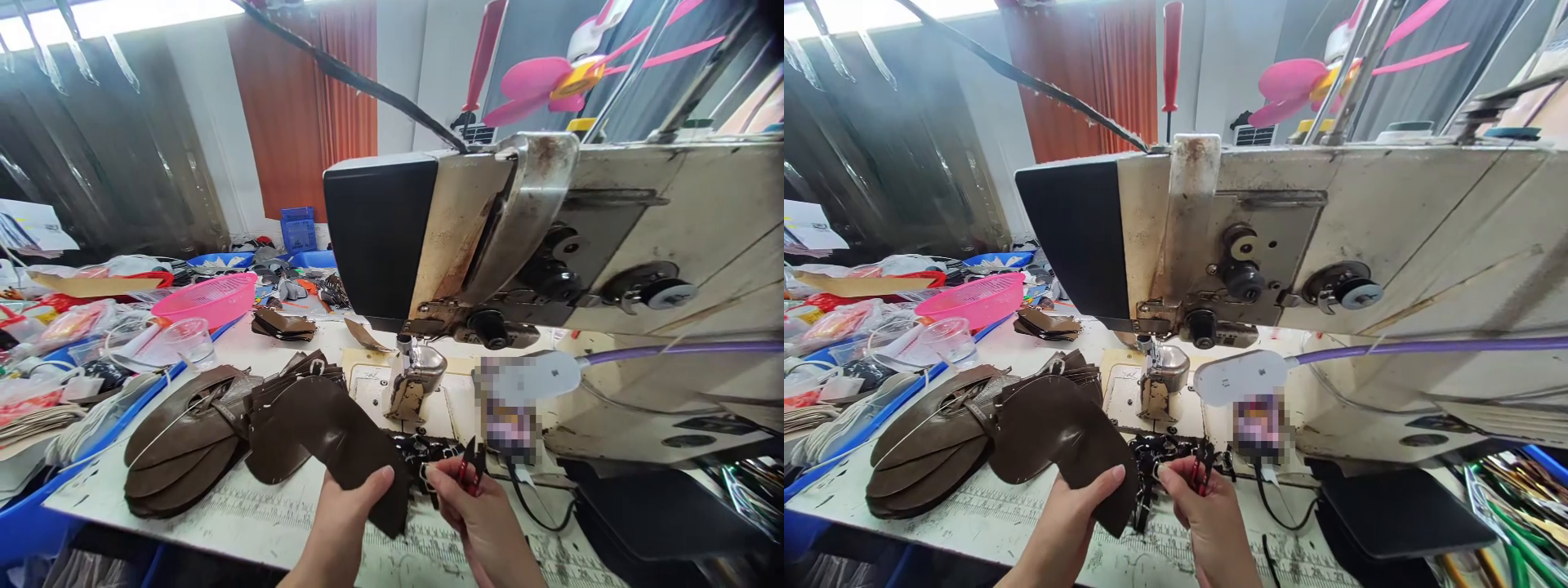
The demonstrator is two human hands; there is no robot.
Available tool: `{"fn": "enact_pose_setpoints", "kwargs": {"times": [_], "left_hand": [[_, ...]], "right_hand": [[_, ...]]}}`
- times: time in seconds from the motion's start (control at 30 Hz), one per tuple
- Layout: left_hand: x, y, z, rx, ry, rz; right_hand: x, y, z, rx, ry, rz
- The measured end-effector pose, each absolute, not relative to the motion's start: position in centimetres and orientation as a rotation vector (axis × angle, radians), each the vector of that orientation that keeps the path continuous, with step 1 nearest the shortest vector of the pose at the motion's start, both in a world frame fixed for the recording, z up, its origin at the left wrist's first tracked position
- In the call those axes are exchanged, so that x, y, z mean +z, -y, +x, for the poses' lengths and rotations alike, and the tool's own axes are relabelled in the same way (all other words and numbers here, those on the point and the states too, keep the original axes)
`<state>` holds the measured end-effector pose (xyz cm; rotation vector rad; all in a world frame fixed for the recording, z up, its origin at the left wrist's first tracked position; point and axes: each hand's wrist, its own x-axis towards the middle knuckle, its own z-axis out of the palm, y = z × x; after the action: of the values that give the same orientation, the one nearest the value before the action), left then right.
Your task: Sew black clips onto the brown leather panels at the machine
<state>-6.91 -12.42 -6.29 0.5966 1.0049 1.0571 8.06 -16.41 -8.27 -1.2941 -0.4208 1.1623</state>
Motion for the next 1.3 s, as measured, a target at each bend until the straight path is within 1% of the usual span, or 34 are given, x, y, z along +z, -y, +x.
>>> {"fn": "enact_pose_setpoints", "kwargs": {"times": [0.33, 0.67, 0.87, 1.07, 1.3], "left_hand": [[-4.8, 12.4, -6.0, 1.067, -0.856, 0.624], [-4.9, 12.4, -5.9, 1.045, -0.913, 0.661], [-5.1, 12.4, -5.8, 1.031, -0.913, 0.669], [-5.1, 12.4, -5.8, 1.040, -0.944, 0.689], [-5.1, 12.3, -5.6, 1.038, -0.992, 0.673]], "right_hand": [[-8.0, 16.4, 8.4, 1.150, 0.330, -1.324], [-6.5, 16.1, 7.1, 1.098, 0.369, -1.359], [-6.6, 16.0, 6.6, 1.106, 0.378, -1.342], [-6.4, 16.0, 7.0, 1.204, 0.440, -1.339], [-6.4, 16.0, 6.7, 1.169, 0.418, -1.319]]}}
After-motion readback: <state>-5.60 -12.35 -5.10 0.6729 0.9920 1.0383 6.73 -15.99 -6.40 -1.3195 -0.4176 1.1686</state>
